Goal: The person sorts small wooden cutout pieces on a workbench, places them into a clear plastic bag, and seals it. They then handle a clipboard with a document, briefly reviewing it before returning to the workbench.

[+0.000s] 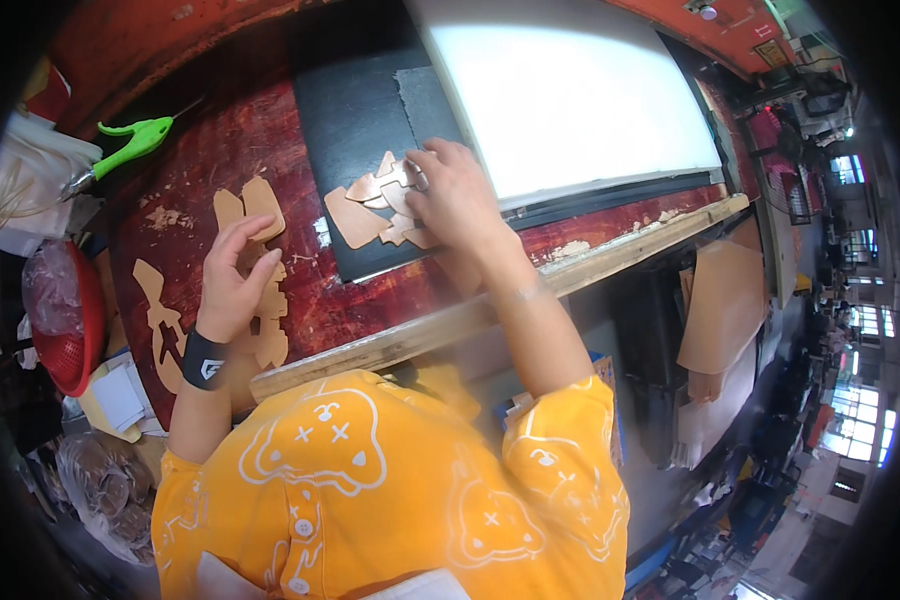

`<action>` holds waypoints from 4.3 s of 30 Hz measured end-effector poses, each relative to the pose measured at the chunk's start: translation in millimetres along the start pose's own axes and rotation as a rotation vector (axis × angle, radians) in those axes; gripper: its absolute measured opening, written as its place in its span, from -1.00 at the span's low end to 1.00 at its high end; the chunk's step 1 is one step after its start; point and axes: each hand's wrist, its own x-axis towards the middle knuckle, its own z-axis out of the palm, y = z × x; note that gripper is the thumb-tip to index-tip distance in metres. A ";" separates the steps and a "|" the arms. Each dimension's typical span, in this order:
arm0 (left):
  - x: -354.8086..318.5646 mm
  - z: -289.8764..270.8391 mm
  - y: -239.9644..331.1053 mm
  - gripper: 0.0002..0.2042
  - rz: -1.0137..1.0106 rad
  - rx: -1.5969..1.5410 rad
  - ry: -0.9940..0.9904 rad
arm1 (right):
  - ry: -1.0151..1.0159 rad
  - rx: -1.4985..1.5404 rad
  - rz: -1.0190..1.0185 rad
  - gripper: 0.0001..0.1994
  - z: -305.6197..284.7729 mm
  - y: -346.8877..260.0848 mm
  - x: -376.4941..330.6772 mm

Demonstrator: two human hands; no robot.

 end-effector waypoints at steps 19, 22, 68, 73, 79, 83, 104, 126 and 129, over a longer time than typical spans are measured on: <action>-36.0 -8.6 1.1 -0.67 -0.517 -0.940 -0.254 | -0.132 1.085 0.063 -0.59 19.6 -111.2 -0.7; -47.1 -9.2 2.0 -0.65 -0.688 -0.825 -0.313 | -0.432 1.340 0.357 -0.59 33.4 -112.2 -2.8; -57.3 -41.8 -14.0 -0.58 -0.051 0.232 0.152 | -0.155 0.050 0.048 -0.53 0.1 -45.4 -26.1; -40.5 -24.2 3.9 -0.64 0.029 0.080 0.070 | -0.085 0.021 -0.112 -0.54 16.0 -58.9 -61.1; -32.0 -15.0 9.9 -0.68 0.078 -0.019 0.033 | 0.052 0.245 -0.057 -0.80 5.7 -64.6 -57.9; -16.9 -19.6 15.9 -0.70 -0.028 -0.134 -0.005 | 0.159 0.961 0.407 -0.81 -34.1 -61.7 -34.7; -22.6 -68.8 -14.0 -0.71 -0.444 -0.736 -0.132 | -0.551 1.670 0.663 -0.67 33.9 -156.5 9.7; -37.9 -53.6 -53.5 -0.62 -0.356 0.025 0.306 | -0.066 0.343 0.036 -0.56 58.1 -119.3 15.1; -63.6 -42.7 -42.9 -0.60 -0.270 0.170 0.283 | -0.143 0.774 0.381 -0.70 24.6 -83.5 10.7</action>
